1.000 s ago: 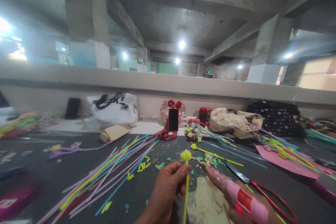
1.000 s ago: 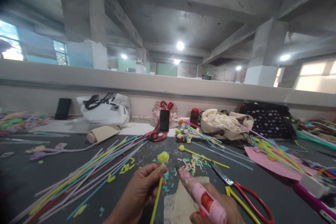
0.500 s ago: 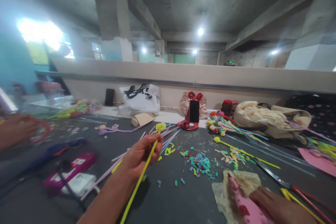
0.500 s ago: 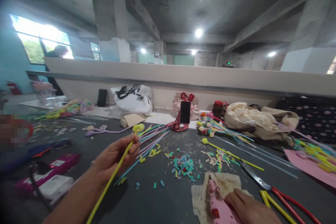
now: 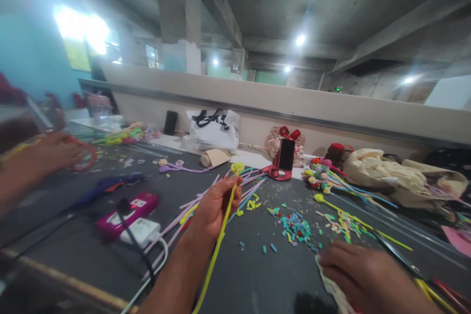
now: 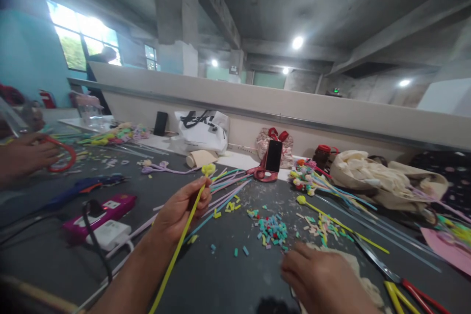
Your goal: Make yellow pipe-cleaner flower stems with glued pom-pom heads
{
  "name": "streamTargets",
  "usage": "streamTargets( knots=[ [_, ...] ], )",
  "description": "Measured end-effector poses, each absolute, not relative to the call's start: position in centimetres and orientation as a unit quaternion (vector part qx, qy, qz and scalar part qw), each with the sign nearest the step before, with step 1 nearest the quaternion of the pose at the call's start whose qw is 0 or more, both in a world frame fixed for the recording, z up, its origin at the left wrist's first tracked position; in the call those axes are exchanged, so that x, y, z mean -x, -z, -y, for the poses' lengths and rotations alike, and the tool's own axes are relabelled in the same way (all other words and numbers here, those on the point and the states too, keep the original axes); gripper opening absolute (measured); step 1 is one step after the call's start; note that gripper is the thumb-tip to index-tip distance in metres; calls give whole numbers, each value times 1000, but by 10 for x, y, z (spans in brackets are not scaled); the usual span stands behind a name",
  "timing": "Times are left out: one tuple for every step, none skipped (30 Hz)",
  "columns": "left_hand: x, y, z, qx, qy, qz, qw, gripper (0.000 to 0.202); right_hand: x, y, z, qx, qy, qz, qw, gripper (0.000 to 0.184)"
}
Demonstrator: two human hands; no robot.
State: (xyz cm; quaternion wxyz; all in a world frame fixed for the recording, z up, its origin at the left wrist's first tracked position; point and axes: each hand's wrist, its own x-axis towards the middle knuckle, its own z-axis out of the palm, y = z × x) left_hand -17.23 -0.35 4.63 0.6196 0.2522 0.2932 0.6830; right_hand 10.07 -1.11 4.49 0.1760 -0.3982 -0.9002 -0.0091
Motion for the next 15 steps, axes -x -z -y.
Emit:
streamTargets(
  knots=[
    [174,-46,3,-250,-688,-289,617,9,-79,-46,7,366,17,925,99,18],
    [175,-46,3,-249,-692,-285,615,10,-58,-46,2,354,27,934,40,21],
    [176,-45,3,-247,-697,-282,611,11,-38,-45,-5,351,33,935,27,20],
    [177,-45,3,-245,-702,-281,607,11,-19,-43,-14,348,37,937,22,19],
    [178,-44,3,-243,-708,-280,602,12,-3,-40,-23,346,42,937,19,20],
    [179,-44,3,-241,-713,-278,596,13,11,-38,-32,344,44,938,20,20],
    [180,-44,3,-239,-718,-277,592,14,22,-35,-41,340,44,939,21,21],
    [181,-44,3,-237,-722,-277,588,14,32,-32,-49,339,45,939,23,22],
    [182,-44,3,-235,-725,-276,586,15,39,-29,-56,338,48,939,26,22],
    [182,-45,4,-233,-728,-277,583,16,44,-26,-61,340,51,939,29,22],
    [182,-46,4,-231,-729,-277,581,16,48,-23,-65,343,55,937,31,23],
    [183,-46,5,-229,-731,-278,579,17,50,-20,-68,346,59,936,32,24],
    [183,-47,6,-228,-733,-279,577,17,51,-17,-70,351,62,934,31,24],
    [183,-47,6,-226,-734,-280,576,16,50,-14,-71,354,62,933,28,23],
    [183,-48,6,-225,-735,-280,575,16,48,-12,-71,354,59,933,25,22]
  ],
)
